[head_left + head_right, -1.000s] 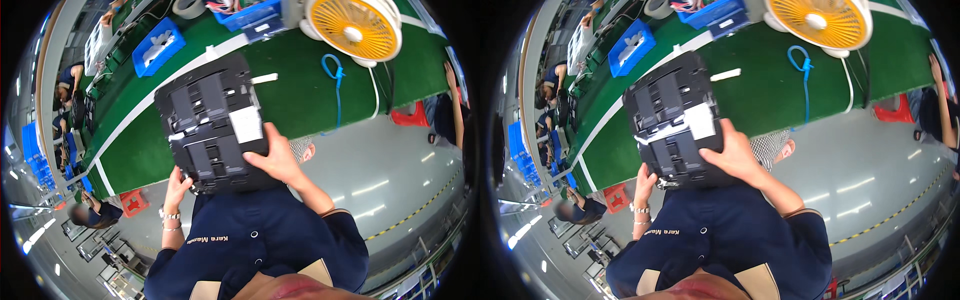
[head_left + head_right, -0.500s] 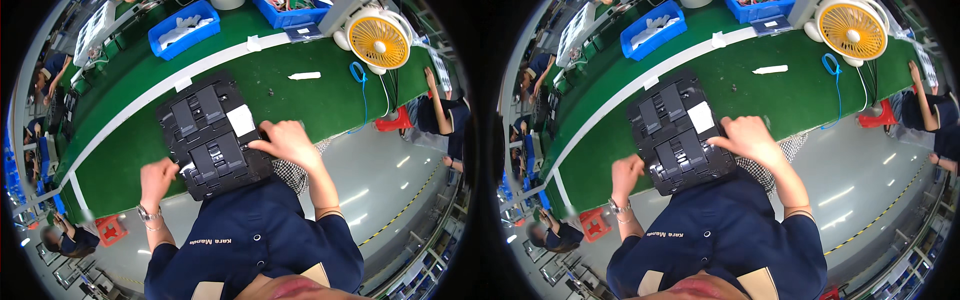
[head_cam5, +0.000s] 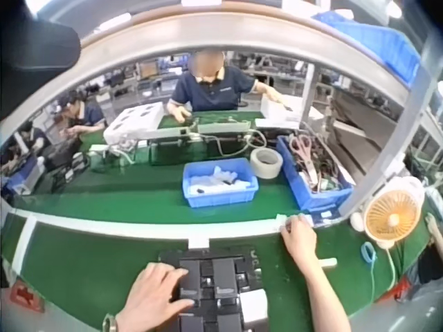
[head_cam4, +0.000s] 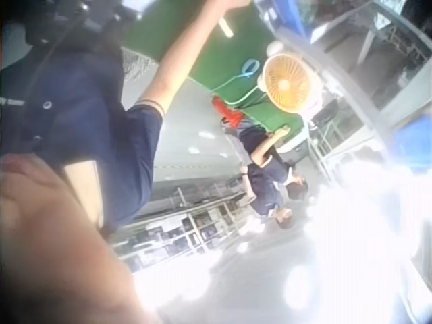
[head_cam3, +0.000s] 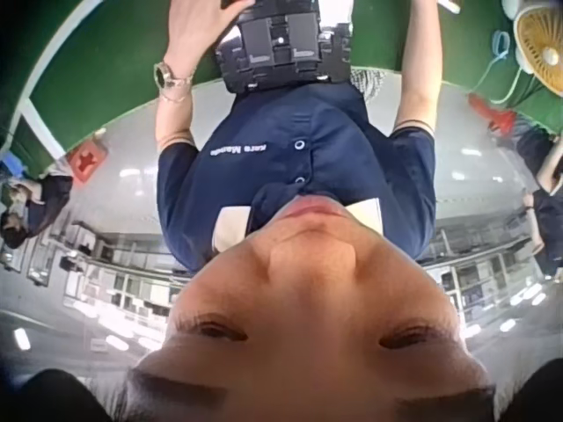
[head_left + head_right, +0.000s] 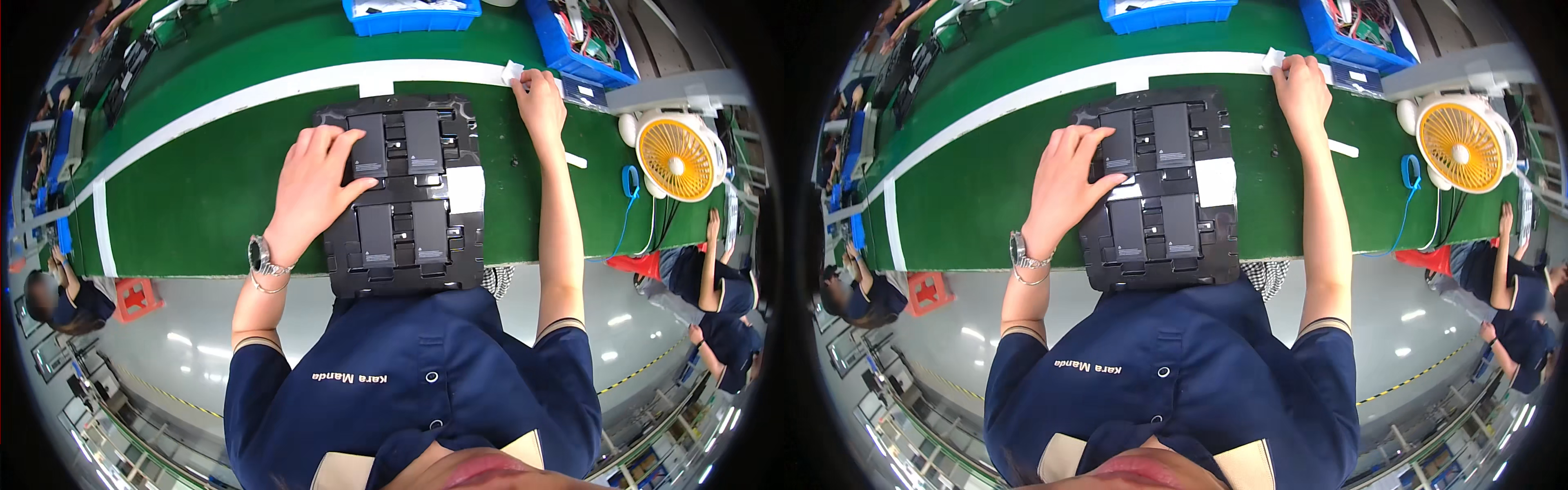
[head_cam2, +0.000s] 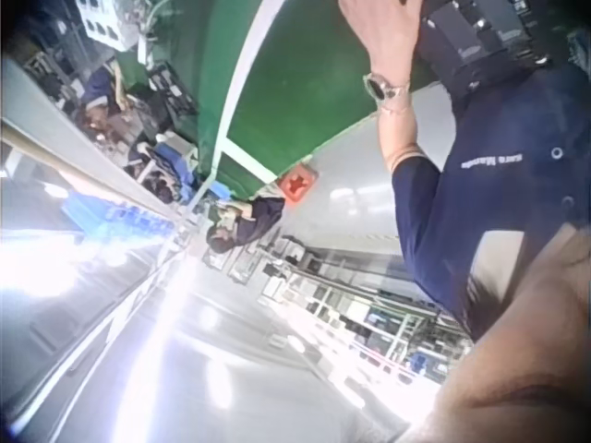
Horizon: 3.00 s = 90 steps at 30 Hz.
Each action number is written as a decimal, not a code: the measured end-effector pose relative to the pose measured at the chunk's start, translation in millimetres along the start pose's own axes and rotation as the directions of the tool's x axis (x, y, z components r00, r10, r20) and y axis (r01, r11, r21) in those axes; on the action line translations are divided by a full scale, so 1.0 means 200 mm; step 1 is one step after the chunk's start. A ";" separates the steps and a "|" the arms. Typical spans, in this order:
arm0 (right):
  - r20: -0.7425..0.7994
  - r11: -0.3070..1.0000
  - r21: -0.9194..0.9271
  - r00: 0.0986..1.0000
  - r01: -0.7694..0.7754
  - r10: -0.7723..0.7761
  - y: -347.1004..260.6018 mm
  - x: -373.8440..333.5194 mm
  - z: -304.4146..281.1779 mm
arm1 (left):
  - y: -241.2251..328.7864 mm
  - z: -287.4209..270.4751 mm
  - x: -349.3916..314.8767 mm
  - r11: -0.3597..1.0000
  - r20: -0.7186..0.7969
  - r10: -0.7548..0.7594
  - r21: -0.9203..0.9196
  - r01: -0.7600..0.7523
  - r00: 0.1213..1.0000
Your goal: Assembling black plastic housings and adhesive components on a factory assembly line.
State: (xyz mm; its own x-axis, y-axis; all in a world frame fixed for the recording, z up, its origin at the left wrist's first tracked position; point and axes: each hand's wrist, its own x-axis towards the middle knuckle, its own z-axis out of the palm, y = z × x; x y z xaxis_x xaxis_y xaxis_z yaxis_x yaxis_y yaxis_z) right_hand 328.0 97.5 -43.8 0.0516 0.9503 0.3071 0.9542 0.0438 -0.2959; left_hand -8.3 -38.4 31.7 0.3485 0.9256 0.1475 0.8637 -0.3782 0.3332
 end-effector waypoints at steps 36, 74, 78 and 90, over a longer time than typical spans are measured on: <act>0.287 0.135 0.955 0.942 -0.266 -0.174 -0.73 -0.57 -0.51 | 0.24 -0.03 -0.07 -0.210 0.308 -0.224 -0.942 0.263 0.924; 0.143 0.278 0.956 0.975 -0.093 -0.168 -0.79 -0.60 -0.48 | 0.31 -0.02 -0.07 0.122 0.112 -0.384 -0.978 0.170 0.917; -0.067 0.494 0.848 0.964 0.191 -0.258 -0.77 -0.58 -0.40 | 0.32 -0.01 -0.08 0.202 0.068 -0.384 -0.967 0.156 0.921; 0.138 0.355 0.933 0.970 -0.059 -0.202 -0.78 -0.58 -0.39 | 0.31 -0.04 -0.06 0.305 0.038 -0.406 -0.936 0.174 0.913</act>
State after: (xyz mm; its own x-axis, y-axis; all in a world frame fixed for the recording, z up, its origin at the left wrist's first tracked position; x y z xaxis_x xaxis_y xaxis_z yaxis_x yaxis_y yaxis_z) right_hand 195.2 -42.7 37.4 -0.1830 0.9552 0.2324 0.0611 0.2470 -0.9671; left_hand 38.9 -74.2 57.6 -0.0184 0.9992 -0.0356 -0.0169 0.0353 0.9992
